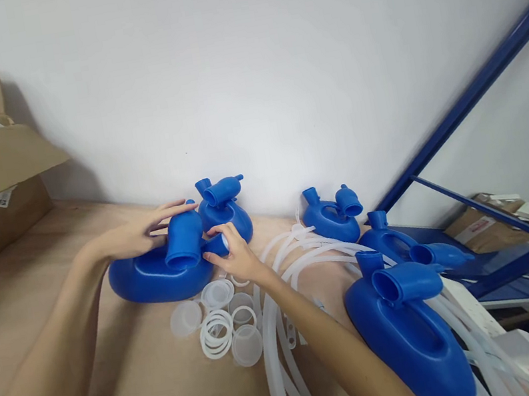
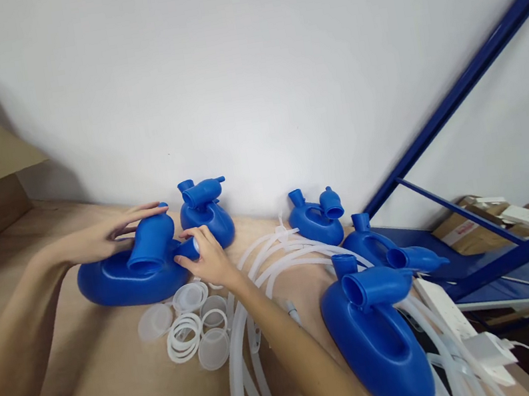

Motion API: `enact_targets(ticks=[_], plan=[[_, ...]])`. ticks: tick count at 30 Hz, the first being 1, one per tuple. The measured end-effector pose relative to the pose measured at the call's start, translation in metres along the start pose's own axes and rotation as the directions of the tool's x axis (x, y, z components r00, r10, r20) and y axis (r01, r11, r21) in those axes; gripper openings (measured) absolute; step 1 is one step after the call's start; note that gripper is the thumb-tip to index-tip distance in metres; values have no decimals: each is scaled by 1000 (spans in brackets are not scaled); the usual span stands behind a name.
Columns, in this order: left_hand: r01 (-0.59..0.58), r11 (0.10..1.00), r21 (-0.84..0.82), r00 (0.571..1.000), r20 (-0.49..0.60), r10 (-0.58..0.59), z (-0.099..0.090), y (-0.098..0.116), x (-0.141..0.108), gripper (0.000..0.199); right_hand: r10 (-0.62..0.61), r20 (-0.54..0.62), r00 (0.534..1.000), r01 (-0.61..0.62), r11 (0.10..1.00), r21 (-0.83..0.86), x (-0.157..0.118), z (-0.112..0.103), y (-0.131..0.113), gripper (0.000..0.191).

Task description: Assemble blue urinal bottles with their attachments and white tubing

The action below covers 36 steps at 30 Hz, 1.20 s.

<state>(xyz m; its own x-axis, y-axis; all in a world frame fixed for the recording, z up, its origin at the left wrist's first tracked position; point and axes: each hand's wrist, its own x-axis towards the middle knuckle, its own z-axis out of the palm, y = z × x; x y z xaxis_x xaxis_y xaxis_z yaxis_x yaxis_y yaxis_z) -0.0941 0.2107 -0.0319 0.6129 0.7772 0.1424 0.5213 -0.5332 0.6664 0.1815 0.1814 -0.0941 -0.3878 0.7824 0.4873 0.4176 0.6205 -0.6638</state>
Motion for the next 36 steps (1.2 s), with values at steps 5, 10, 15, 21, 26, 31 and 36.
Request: enact_targets(ticks=[5, 10, 15, 21, 26, 31, 36], plan=[[2, 987, 161, 998, 67, -13, 3, 28, -3, 99, -6, 21, 1000, 7, 1000, -25, 6, 4, 1, 33], [-20, 966, 257, 1000, 16, 16, 9, 36, 0, 92, 12, 50, 999, -11, 1000, -28, 13, 5, 1, 36], [-30, 983, 183, 999, 17, 27, 7, 34, -1, 90, -29, 56, 998, 29, 999, -14, 15, 3, 2, 35], [-9, 985, 175, 1000, 14, 7, 5, 33, -3, 86, -30, 47, 998, 31, 999, -20, 18, 6, 1, 36], [-150, 975, 162, 985, 105, 134, 11, 54, -3, 76, 41, 87, 995, -39, 999, -31, 21, 9, 4, 40], [-261, 964, 49, 959, 131, 252, 15, 84, -3, 85, 32, 156, 987, -35, 999, 16, 27, 4, 13, 80], [-85, 992, 97, 982, -158, 99, 7, 82, -4, 88, 75, 173, 982, -87, 994, 62, 23, -26, 27, 86]])
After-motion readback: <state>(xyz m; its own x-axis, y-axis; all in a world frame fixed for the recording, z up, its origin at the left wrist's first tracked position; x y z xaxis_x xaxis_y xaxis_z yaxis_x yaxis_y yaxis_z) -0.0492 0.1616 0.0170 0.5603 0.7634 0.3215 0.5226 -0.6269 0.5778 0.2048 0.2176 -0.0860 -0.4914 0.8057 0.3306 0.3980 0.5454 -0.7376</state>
